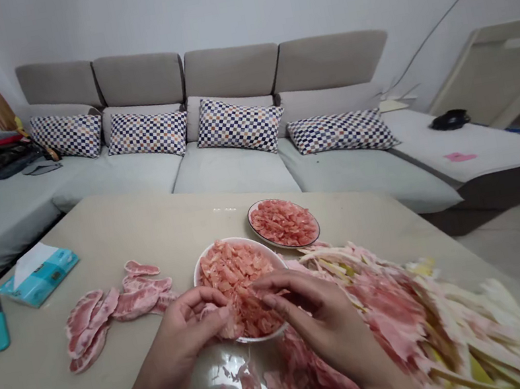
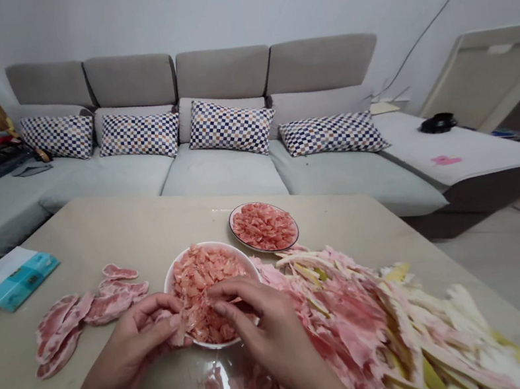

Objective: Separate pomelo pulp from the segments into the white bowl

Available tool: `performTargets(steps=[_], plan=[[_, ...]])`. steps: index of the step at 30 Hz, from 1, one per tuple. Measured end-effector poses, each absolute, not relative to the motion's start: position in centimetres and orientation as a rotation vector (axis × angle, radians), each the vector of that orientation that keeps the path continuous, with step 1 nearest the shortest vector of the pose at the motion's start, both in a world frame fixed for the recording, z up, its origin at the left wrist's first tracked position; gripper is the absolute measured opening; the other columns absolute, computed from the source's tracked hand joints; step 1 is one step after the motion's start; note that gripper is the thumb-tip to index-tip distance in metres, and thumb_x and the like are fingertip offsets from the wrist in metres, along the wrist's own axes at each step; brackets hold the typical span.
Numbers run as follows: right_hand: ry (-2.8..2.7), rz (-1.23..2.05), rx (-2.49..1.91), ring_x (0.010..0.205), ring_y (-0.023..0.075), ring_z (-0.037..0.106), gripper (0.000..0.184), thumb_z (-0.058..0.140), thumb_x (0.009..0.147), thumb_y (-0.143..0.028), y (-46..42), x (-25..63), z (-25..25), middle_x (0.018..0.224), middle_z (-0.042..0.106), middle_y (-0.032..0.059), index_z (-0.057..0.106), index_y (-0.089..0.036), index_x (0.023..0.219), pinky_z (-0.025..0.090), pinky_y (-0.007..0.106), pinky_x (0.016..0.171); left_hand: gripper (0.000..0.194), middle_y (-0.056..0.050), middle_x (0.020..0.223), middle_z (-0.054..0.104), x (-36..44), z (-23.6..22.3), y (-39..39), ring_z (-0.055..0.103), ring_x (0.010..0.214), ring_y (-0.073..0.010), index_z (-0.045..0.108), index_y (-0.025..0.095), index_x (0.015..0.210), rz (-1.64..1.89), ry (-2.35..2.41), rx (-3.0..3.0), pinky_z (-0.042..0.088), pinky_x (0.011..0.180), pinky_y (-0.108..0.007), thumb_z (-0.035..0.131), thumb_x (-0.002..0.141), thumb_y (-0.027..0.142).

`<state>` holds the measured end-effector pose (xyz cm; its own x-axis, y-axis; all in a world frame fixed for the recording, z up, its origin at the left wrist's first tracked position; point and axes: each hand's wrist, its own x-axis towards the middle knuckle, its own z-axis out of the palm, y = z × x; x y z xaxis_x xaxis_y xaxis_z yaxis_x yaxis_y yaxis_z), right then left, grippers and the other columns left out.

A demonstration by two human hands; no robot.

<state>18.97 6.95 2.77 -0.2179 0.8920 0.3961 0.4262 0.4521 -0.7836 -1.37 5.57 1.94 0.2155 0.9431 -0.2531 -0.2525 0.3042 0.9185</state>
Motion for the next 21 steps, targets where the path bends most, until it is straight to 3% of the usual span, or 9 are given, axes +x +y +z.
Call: performTargets(steps=[7, 11, 16, 21], plan=[[-1.783, 0.843, -1.154, 0.092, 0.0208, 0.069, 0.017, 0.061, 0.089, -0.026, 6.5, 18.7, 3.0, 0.103, 0.074, 0.0054, 0.071, -0.024, 0.103, 0.057, 0.034, 0.082, 0.029, 0.000, 0.073, 0.064, -0.7, 1.6, 5.5, 0.060, 0.073, -0.0134, 0.069, 0.018, 0.099, 0.980, 0.993, 0.765, 0.047, 0.072, -0.025, 0.075, 0.074, 0.031], [-1.787, 0.808, -1.150, 0.097, 0.0221, 0.069, 0.019, 0.060, 0.089, -0.025, 6.9, 18.7, 2.7, 0.106, 0.074, 0.0060, 0.071, -0.025, 0.104, 0.057, 0.038, 0.086, 0.028, -0.002, 0.075, 0.067, -0.7, 1.6, 5.5, 0.062, 0.074, -0.0147, 0.069, 0.017, 0.097, 0.997, 0.976, 0.799, 0.048, 0.075, -0.027, 0.075, 0.074, 0.031], [-1.853, 0.566, -1.140, 0.125, 0.0267, 0.053, 0.023, 0.057, 0.090, -0.021, 7.5, 18.8, 2.0, 0.130, 0.062, 0.0085, 0.071, -0.026, 0.108, 0.041, 0.051, 0.107, 0.026, -0.002, 0.072, 0.067, -0.5, 1.6, 5.5, 0.061, 0.073, -0.0155, 0.068, 0.017, 0.091, 1.031, 0.964, 0.811, 0.047, 0.071, -0.027, 0.076, 0.072, 0.033], [-1.854, 0.698, -1.087, 0.105, 0.0210, 0.064, 0.019, 0.062, 0.088, -0.022, 7.0, 18.5, 2.4, 0.108, 0.071, 0.0047, 0.070, -0.027, 0.105, 0.050, 0.039, 0.096, 0.025, -0.004, 0.082, 0.069, -0.4, 1.1, 5.7, 0.062, 0.078, -0.0171, 0.069, 0.018, 0.090, 1.044, 1.040, 0.961, 0.046, 0.072, -0.026, 0.077, 0.072, 0.033]])
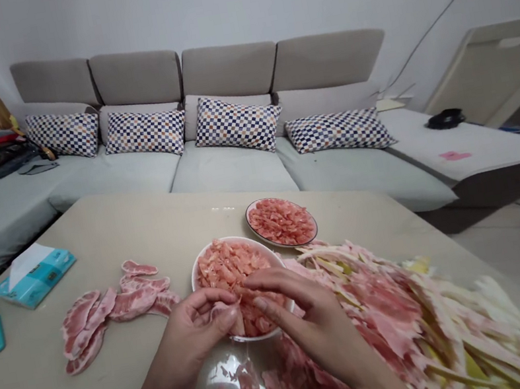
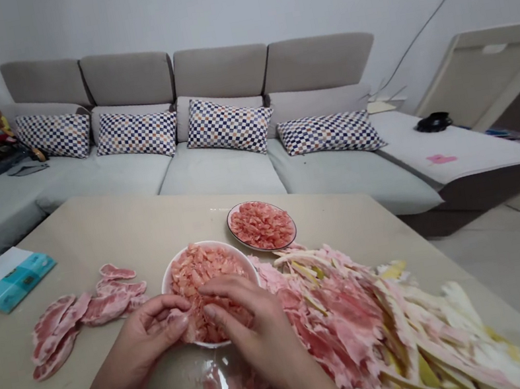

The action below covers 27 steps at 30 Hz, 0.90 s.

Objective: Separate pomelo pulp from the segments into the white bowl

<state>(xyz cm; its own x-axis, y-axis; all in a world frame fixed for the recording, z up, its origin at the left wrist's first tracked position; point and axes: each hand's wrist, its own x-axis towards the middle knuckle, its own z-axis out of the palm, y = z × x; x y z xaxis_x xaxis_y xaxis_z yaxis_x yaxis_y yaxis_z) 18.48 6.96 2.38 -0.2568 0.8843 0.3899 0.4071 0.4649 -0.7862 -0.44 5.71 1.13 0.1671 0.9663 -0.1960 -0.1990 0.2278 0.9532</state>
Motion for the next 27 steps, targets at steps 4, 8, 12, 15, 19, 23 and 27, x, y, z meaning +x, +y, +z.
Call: performTargets(steps=[4, 8, 12, 15, 19, 23, 27], plan=[[-1.907, 0.775, -1.008, 0.097, 0.0192, 0.065, 0.017, 0.065, 0.086, -0.019, 6.6, 18.1, 2.9, 0.099, 0.072, 0.0028, 0.070, -0.026, 0.100, 0.051, 0.033, 0.087, 0.024, -0.005, 0.093, 0.070, -0.5, 0.7, 5.7, 0.063, 0.086, -0.0187, 0.069, 0.019, 0.093, 1.029, 1.027, 1.043, 0.047, 0.075, -0.026, 0.076, 0.074, 0.032], [-1.945, 0.719, -0.974, 0.084, 0.0185, 0.064, 0.013, 0.056, 0.089, -0.015, 6.4, 17.8, 2.9, 0.086, 0.069, 0.0034, 0.066, -0.022, 0.085, 0.050, 0.031, 0.077, 0.027, -0.002, 0.089, 0.069, -0.3, 0.6, 5.6, 0.064, 0.086, -0.0178, 0.068, 0.020, 0.093, 1.024, 0.979, 0.958, 0.048, 0.077, -0.026, 0.078, 0.071, 0.031], [-1.974, 0.611, -0.968, 0.081, 0.0194, 0.060, 0.014, 0.050, 0.091, -0.014, 6.0, 17.5, 2.7, 0.084, 0.064, 0.0050, 0.060, -0.021, 0.084, 0.048, 0.031, 0.073, 0.032, -0.001, 0.083, 0.068, 0.0, 0.6, 5.5, 0.063, 0.082, -0.0155, 0.065, 0.020, 0.092, 1.026, 0.928, 0.875, 0.049, 0.076, -0.025, 0.082, 0.065, 0.026], [-1.970, 0.553, -0.978, 0.078, 0.0192, 0.057, 0.015, 0.048, 0.091, -0.012, 5.7, 17.1, 2.5, 0.081, 0.061, 0.0044, 0.056, -0.021, 0.082, 0.046, 0.031, 0.071, 0.031, 0.001, 0.078, 0.067, 0.1, 0.7, 5.5, 0.063, 0.076, -0.0137, 0.063, 0.019, 0.090, 1.008, 0.917, 0.865, 0.049, 0.073, -0.024, 0.082, 0.066, 0.025], [-1.927, 0.493, -0.979, 0.076, 0.0182, 0.056, 0.016, 0.047, 0.091, -0.010, 5.4, 16.5, 2.0, 0.080, 0.059, 0.0040, 0.053, -0.020, 0.081, 0.045, 0.031, 0.069, 0.031, 0.000, 0.079, 0.067, -0.3, 1.1, 5.3, 0.064, 0.077, -0.0146, 0.062, 0.019, 0.093, 0.978, 0.936, 0.881, 0.051, 0.075, -0.028, 0.080, 0.068, 0.025], [-1.892, 0.337, -0.939, 0.077, 0.0191, 0.056, 0.017, 0.047, 0.088, -0.005, 5.3, 16.0, 1.3, 0.081, 0.060, 0.0046, 0.054, -0.020, 0.087, 0.045, 0.032, 0.070, 0.031, -0.001, 0.081, 0.067, -0.5, 1.5, 5.2, 0.063, 0.079, -0.0152, 0.064, 0.018, 0.091, 0.967, 0.954, 0.882, 0.052, 0.077, -0.029, 0.082, 0.066, 0.023], [-1.857, 0.224, -0.917, 0.077, 0.0197, 0.056, 0.021, 0.048, 0.086, -0.001, 5.1, 15.7, 0.8, 0.081, 0.060, 0.0047, 0.054, -0.021, 0.089, 0.046, 0.034, 0.072, 0.031, 0.000, 0.080, 0.066, -0.7, 1.8, 5.1, 0.062, 0.078, -0.0143, 0.065, 0.019, 0.091, 0.963, 0.929, 0.874, 0.052, 0.077, -0.029, 0.082, 0.065, 0.022]])
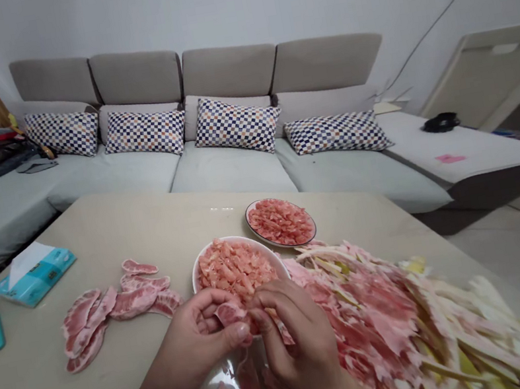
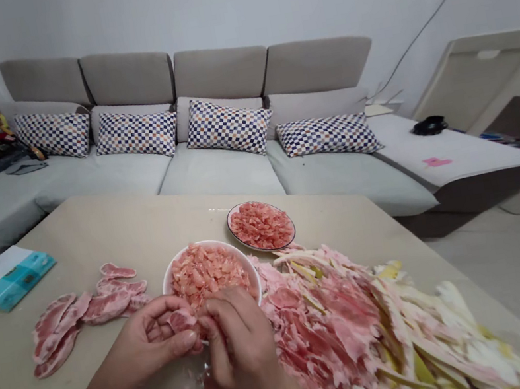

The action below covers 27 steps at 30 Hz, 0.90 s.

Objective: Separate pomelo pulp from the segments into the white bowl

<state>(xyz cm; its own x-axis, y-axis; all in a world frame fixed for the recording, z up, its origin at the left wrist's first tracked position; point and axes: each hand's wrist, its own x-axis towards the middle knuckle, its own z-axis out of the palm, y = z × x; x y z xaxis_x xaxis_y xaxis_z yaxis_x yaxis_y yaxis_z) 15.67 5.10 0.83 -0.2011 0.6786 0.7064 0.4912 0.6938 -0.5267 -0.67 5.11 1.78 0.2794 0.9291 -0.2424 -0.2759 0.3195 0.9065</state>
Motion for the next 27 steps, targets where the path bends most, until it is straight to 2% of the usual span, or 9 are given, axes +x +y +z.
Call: performTargets(steps=[8, 13, 16, 22, 27], plan=[[-1.770, 0.150, -0.876, 0.073, 0.0189, 0.056, 0.021, 0.051, 0.084, 0.000, 5.0, 15.2, 0.3, 0.078, 0.058, 0.0045, 0.055, -0.020, 0.089, 0.047, 0.033, 0.067, 0.033, 0.001, 0.077, 0.062, -0.9, 2.0, 5.2, 0.061, 0.075, -0.0134, 0.064, 0.017, 0.090, 0.924, 0.897, 0.867, 0.052, 0.075, -0.028, 0.083, 0.064, 0.025], [-1.747, 0.065, -0.842, 0.075, 0.0185, 0.056, 0.022, 0.051, 0.083, 0.002, 5.0, 15.2, 0.2, 0.078, 0.058, 0.0046, 0.056, -0.018, 0.088, 0.048, 0.034, 0.070, 0.032, 0.002, 0.076, 0.062, -1.0, 1.7, 5.1, 0.061, 0.073, -0.0124, 0.064, 0.018, 0.090, 0.901, 0.857, 0.876, 0.051, 0.074, -0.027, 0.083, 0.066, 0.023], [-1.799, 0.181, -0.851, 0.075, 0.0180, 0.059, 0.020, 0.053, 0.085, -0.001, 5.3, 15.8, 1.0, 0.078, 0.061, 0.0039, 0.058, -0.019, 0.089, 0.049, 0.033, 0.071, 0.033, 0.001, 0.078, 0.063, -1.0, 1.5, 5.1, 0.062, 0.074, -0.0129, 0.064, 0.017, 0.091, 0.906, 0.829, 0.843, 0.053, 0.076, -0.029, 0.083, 0.065, 0.024], [-1.878, 0.495, -0.934, 0.084, 0.0165, 0.066, 0.015, 0.060, 0.088, -0.010, 5.7, 17.8, 3.0, 0.089, 0.070, 0.0028, 0.066, -0.022, 0.094, 0.053, 0.029, 0.076, 0.030, -0.005, 0.091, 0.068, -0.4, 1.9, 5.2, 0.066, 0.086, -0.0185, 0.066, 0.017, 0.102, 0.953, 0.831, 0.789, 0.054, 0.086, -0.037, 0.073, 0.079, 0.033], [-2.014, 0.459, -0.945, 0.108, 0.0195, 0.064, 0.034, 0.064, 0.087, -0.013, 5.6, 18.2, 2.8, 0.114, 0.070, 0.0051, 0.065, -0.026, 0.119, 0.052, 0.035, 0.094, 0.029, -0.009, 0.102, 0.071, -0.3, 1.8, 5.3, 0.067, 0.091, -0.0217, 0.067, 0.017, 0.105, 1.035, 0.853, 0.837, 0.055, 0.082, -0.036, 0.069, 0.082, 0.034]])
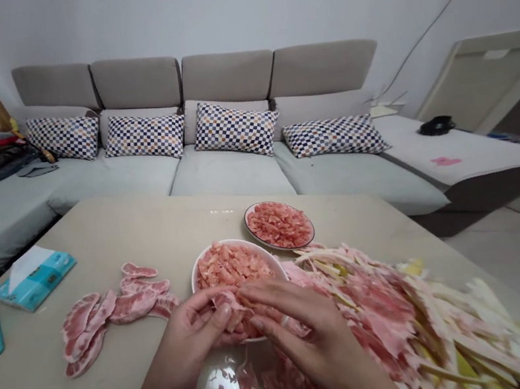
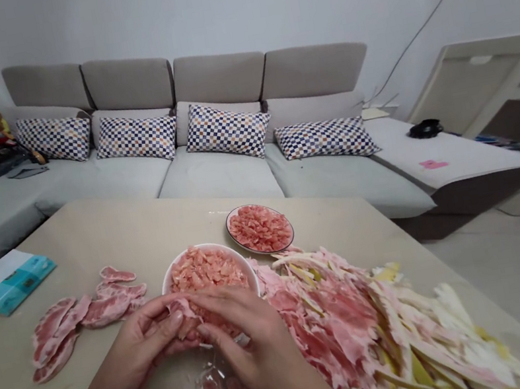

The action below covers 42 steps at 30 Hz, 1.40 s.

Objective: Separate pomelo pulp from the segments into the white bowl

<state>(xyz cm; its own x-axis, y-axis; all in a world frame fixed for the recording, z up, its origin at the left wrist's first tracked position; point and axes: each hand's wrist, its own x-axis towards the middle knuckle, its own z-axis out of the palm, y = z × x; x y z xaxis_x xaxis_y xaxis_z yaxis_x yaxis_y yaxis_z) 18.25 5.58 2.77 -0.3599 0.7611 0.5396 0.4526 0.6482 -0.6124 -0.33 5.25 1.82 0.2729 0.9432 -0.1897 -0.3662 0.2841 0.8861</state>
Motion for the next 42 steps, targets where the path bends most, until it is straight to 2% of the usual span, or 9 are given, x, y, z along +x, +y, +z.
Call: performTargets(steps=[2, 6, 13, 17, 21, 28, 32, 37, 42], plan=[[-2.042, 0.395, -0.918, 0.107, 0.0197, 0.065, 0.033, 0.063, 0.086, -0.012, 5.5, 18.1, 2.6, 0.114, 0.071, 0.0063, 0.066, -0.024, 0.117, 0.052, 0.036, 0.094, 0.029, -0.009, 0.104, 0.071, -0.4, 1.7, 5.2, 0.067, 0.092, -0.0218, 0.067, 0.018, 0.105, 1.043, 0.886, 0.854, 0.054, 0.082, -0.035, 0.070, 0.081, 0.034], [-2.067, 0.288, -0.831, 0.089, 0.0172, 0.069, 0.031, 0.058, 0.088, -0.006, 5.3, 17.8, 2.7, 0.100, 0.074, 0.0071, 0.067, -0.020, 0.113, 0.057, 0.030, 0.078, 0.031, -0.007, 0.100, 0.070, -0.5, 1.7, 5.3, 0.065, 0.091, -0.0196, 0.064, 0.020, 0.107, 1.045, 0.932, 0.921, 0.052, 0.083, -0.033, 0.071, 0.080, 0.032], [-2.117, 0.089, -0.843, 0.069, 0.0188, 0.066, 0.018, 0.058, 0.085, -0.005, 4.9, 17.4, 2.5, 0.079, 0.072, 0.0076, 0.067, -0.014, 0.098, 0.055, 0.031, 0.061, 0.020, 0.000, 0.073, 0.064, -0.2, 2.6, 5.2, 0.059, 0.069, -0.0131, 0.066, 0.018, 0.092, 1.042, 1.051, 1.076, 0.049, 0.068, -0.024, 0.067, 0.081, 0.035], [-2.059, -0.017, -0.812, 0.067, 0.0183, 0.064, 0.016, 0.060, 0.082, -0.004, 4.6, 16.8, 2.0, 0.076, 0.070, 0.0076, 0.064, -0.013, 0.095, 0.053, 0.030, 0.060, 0.018, 0.002, 0.069, 0.060, -0.2, 2.6, 5.0, 0.057, 0.067, -0.0125, 0.066, 0.018, 0.089, 1.043, 1.051, 1.044, 0.047, 0.061, -0.021, 0.070, 0.078, 0.033], [-2.006, -0.055, -0.783, 0.067, 0.0174, 0.064, 0.020, 0.061, 0.081, -0.002, 4.3, 16.3, 2.1, 0.077, 0.070, 0.0079, 0.063, -0.013, 0.097, 0.053, 0.029, 0.062, 0.016, 0.002, 0.069, 0.060, -0.2, 2.6, 4.8, 0.058, 0.069, -0.0127, 0.066, 0.019, 0.089, 1.040, 1.012, 1.042, 0.049, 0.065, -0.022, 0.069, 0.079, 0.032], [-1.839, -0.126, -0.985, 0.072, 0.0181, 0.067, 0.015, 0.061, 0.083, -0.008, 5.3, 19.0, 3.5, 0.079, 0.072, 0.0043, 0.065, -0.020, 0.092, 0.052, 0.031, 0.070, 0.021, -0.001, 0.073, 0.061, -0.6, 2.9, 4.6, 0.056, 0.065, -0.0136, 0.066, 0.017, 0.087, 0.997, 0.941, 0.937, 0.057, 0.065, -0.032, 0.071, 0.077, 0.035], [-1.856, 0.182, -1.114, 0.075, 0.0185, 0.069, 0.011, 0.061, 0.086, -0.016, 5.4, 20.8, 4.7, 0.084, 0.073, 0.0034, 0.069, -0.023, 0.089, 0.054, 0.030, 0.068, 0.018, -0.001, 0.075, 0.060, -0.6, 2.6, 4.6, 0.055, 0.065, -0.0116, 0.065, 0.018, 0.089, 1.009, 0.864, 0.891, 0.056, 0.068, -0.031, 0.070, 0.080, 0.033], [-2.077, 0.633, -1.053, 0.083, 0.0166, 0.070, 0.022, 0.056, 0.089, -0.015, 4.3, 20.5, 5.6, 0.091, 0.075, 0.0018, 0.072, -0.026, 0.098, 0.056, 0.028, 0.074, 0.028, -0.004, 0.100, 0.062, -0.5, 2.5, 4.9, 0.060, 0.088, -0.0162, 0.064, 0.022, 0.105, 1.051, 0.886, 0.843, 0.054, 0.080, -0.032, 0.072, 0.079, 0.030], [-2.032, 0.800, -1.077, 0.077, 0.0143, 0.070, 0.021, 0.057, 0.088, -0.015, 4.0, 19.8, 5.6, 0.085, 0.075, -0.0013, 0.073, -0.027, 0.093, 0.056, 0.025, 0.070, 0.037, -0.001, 0.086, 0.064, -0.6, 2.5, 4.8, 0.060, 0.080, -0.0123, 0.063, 0.022, 0.112, 1.057, 0.906, 0.865, 0.050, 0.073, -0.022, 0.075, 0.077, 0.028]])
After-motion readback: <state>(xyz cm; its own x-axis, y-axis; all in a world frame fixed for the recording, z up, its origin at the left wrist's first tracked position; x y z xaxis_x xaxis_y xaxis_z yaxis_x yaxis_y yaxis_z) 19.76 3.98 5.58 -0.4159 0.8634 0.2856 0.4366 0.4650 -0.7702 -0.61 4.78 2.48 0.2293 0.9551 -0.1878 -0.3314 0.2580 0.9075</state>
